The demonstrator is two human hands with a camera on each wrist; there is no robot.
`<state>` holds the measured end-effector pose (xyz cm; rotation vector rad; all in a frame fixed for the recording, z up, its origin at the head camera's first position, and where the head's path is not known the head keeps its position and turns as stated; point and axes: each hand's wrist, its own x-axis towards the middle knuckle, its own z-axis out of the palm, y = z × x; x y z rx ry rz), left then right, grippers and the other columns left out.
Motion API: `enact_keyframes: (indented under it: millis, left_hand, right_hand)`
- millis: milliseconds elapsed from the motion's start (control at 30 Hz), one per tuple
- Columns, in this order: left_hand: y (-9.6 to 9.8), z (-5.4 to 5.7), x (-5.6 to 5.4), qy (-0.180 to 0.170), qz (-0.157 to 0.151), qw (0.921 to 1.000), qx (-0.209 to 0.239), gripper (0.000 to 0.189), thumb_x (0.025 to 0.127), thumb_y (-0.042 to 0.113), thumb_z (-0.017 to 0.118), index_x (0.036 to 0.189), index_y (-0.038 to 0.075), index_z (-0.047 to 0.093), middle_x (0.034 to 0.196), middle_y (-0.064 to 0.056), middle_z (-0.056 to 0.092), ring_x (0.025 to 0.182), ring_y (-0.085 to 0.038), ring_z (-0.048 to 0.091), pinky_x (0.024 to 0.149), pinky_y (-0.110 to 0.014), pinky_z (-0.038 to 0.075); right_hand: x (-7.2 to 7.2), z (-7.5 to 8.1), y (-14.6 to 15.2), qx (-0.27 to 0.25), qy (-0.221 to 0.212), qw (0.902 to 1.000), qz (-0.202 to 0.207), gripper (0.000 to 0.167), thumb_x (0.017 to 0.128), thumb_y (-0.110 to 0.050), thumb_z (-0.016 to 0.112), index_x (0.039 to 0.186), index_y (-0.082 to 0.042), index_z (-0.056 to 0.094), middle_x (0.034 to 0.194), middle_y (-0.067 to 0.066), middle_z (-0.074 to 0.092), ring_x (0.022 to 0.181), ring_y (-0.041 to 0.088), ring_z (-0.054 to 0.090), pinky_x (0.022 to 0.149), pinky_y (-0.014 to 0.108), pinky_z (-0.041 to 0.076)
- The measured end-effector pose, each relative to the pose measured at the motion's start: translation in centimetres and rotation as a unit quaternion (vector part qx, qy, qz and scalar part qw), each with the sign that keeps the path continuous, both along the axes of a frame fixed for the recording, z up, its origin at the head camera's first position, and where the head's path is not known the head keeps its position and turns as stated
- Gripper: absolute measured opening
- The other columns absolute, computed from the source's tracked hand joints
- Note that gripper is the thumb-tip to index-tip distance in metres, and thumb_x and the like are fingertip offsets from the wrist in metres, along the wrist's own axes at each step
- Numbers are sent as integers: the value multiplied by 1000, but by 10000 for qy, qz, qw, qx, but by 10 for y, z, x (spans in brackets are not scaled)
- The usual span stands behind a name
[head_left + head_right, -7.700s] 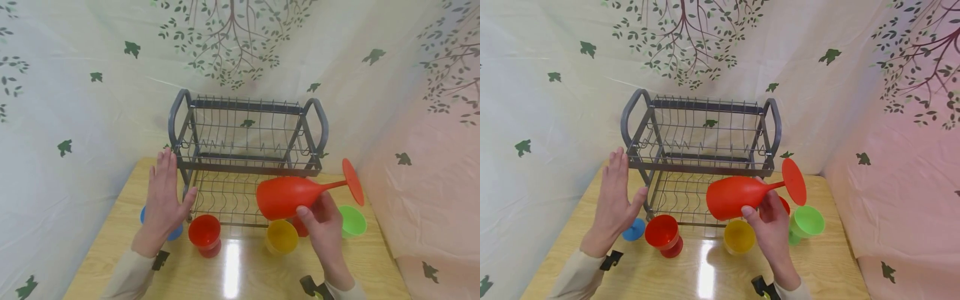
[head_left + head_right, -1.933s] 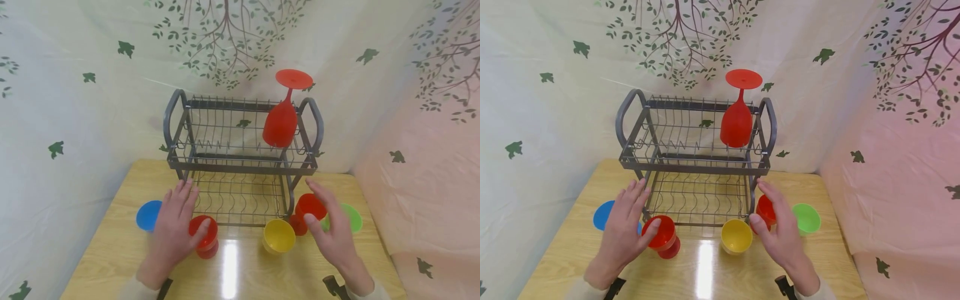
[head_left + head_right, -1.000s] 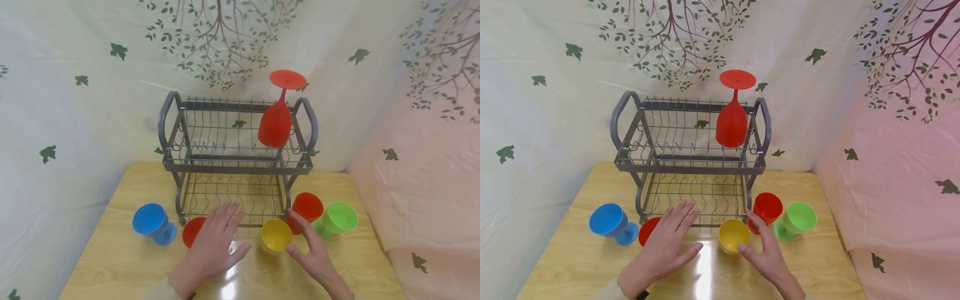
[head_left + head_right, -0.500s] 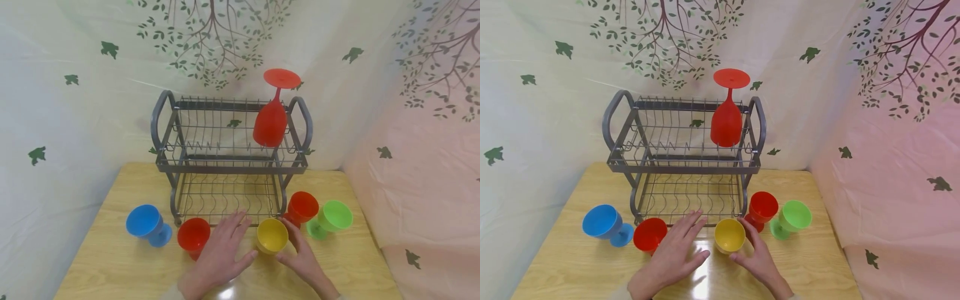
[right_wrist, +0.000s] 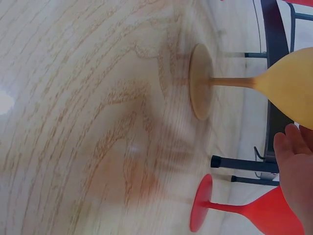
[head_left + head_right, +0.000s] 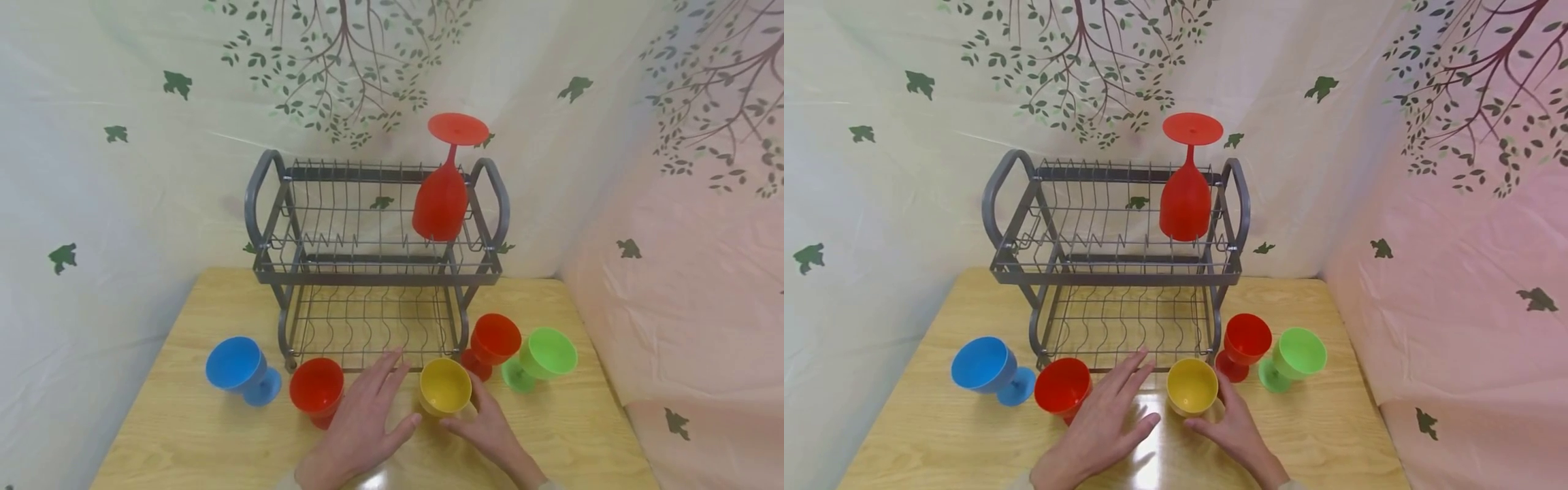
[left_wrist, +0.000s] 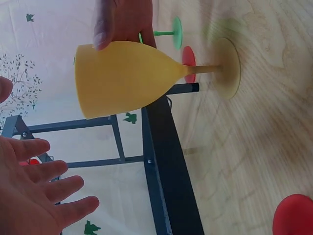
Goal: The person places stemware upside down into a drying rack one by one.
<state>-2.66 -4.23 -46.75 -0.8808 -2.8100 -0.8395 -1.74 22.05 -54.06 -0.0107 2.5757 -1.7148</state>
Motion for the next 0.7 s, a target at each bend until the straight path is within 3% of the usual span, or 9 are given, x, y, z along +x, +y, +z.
enact_keyframes:
  millis: [333, 467, 700]
  left_hand:
    - [-3, -5, -1, -319, 176, 9993, 123, 74, 100, 54, 57, 161, 18, 36, 172, -1, 21, 153, -30, 32, 115, -59, 38]
    - [-5, -4, -1, -498, 219, 9983, 203, 74, 100, 51, 59, 162, 19, 36, 172, 0, 19, 153, -31, 31, 116, -59, 38]
    - [-8, 2, -1, -518, 301, 9963, 619, 73, 97, 43, 66, 159, 15, 40, 171, 0, 25, 151, -30, 36, 113, -60, 40]
  right_hand:
    - [-4, -2, -3, 146, -352, 9992, -94, 89, 73, -22, 95, 149, -12, 50, 147, 9, 58, 138, 38, 50, 112, 70, 34]
    - [-5, 2, -3, 173, -174, 9997, -32, 90, 72, -20, 95, 149, -10, 49, 147, 11, 58, 137, 39, 51, 112, 69, 35]
    - [-6, 16, -1, 185, 381, 9991, 86, 88, 72, -19, 95, 147, -11, 50, 145, 8, 59, 135, 37, 55, 110, 67, 40]
